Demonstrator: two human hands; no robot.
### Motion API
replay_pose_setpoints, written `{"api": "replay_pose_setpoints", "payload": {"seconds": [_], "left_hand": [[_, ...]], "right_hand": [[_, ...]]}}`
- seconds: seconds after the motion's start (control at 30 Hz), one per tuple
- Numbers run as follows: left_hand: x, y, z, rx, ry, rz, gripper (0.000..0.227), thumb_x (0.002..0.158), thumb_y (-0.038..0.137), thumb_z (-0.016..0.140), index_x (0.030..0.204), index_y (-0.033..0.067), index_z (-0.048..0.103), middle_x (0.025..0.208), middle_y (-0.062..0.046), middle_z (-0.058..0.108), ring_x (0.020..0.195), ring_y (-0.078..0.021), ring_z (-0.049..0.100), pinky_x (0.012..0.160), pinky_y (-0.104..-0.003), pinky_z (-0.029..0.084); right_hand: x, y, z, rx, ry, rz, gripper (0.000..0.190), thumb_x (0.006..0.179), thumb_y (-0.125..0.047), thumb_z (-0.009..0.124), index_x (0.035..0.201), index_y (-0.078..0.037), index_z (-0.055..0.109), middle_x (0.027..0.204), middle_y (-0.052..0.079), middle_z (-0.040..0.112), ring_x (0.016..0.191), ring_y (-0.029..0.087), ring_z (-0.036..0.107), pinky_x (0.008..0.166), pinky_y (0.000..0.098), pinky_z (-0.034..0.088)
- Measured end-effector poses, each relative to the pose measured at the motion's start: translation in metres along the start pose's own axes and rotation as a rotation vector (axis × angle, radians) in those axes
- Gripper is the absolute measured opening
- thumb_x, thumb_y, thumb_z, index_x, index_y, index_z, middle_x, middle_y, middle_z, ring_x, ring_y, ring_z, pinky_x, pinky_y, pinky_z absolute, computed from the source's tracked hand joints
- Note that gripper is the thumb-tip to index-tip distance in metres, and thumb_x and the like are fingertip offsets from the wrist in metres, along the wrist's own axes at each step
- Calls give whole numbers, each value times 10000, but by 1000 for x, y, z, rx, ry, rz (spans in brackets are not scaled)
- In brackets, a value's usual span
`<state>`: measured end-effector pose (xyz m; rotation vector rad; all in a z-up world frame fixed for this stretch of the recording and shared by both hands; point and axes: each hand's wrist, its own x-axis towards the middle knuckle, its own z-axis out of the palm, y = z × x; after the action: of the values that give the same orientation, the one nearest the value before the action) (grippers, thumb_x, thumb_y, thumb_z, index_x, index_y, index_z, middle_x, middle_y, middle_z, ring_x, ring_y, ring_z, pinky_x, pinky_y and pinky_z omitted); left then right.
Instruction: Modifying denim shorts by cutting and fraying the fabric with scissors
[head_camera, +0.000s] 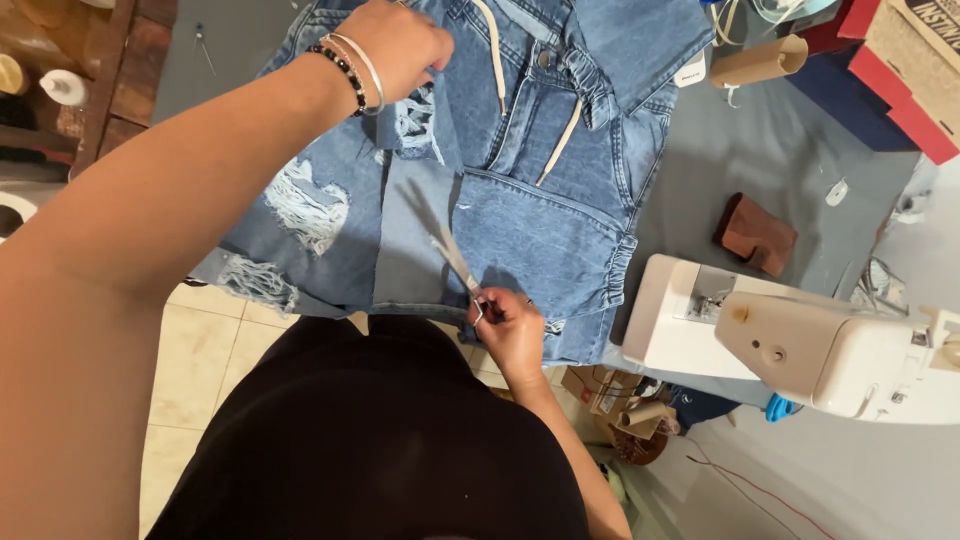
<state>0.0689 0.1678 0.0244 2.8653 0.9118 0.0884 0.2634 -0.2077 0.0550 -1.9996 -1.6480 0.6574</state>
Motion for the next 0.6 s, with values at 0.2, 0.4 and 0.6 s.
{"api": "replay_pose_setpoints", "payload": {"seconds": [0.2,0.4,0.6], "left_hand": [[14,21,-29,15,276,275,95,965,244,747,897,211,689,821,29,690,722,-272,695,733,-429,556],[28,50,-50,370,564,607,206,858,63,722,926,238,636,841,84,618,746,-124,624,884,-277,482],[-3,30,-75,-54,212,264,317,888,-47,679,1195,25,643,1106,-142,676,970,-275,677,710,-321,645]], "right_hand": [[-6,-8,-8,543,16,209,68,940,-120,724,926,-80,672,707,-29,660,634,45,578,611,209,492],[-10,-12,-3,373,10,344,312,814,-145,879,1066,-124,697,666,-64,595,573,11,473,514,180,403],[-11,-11,2,173,21,294,105,858,-171,801,946,-137,757,630,-73,593,566,32,472,552,217,423]]}}
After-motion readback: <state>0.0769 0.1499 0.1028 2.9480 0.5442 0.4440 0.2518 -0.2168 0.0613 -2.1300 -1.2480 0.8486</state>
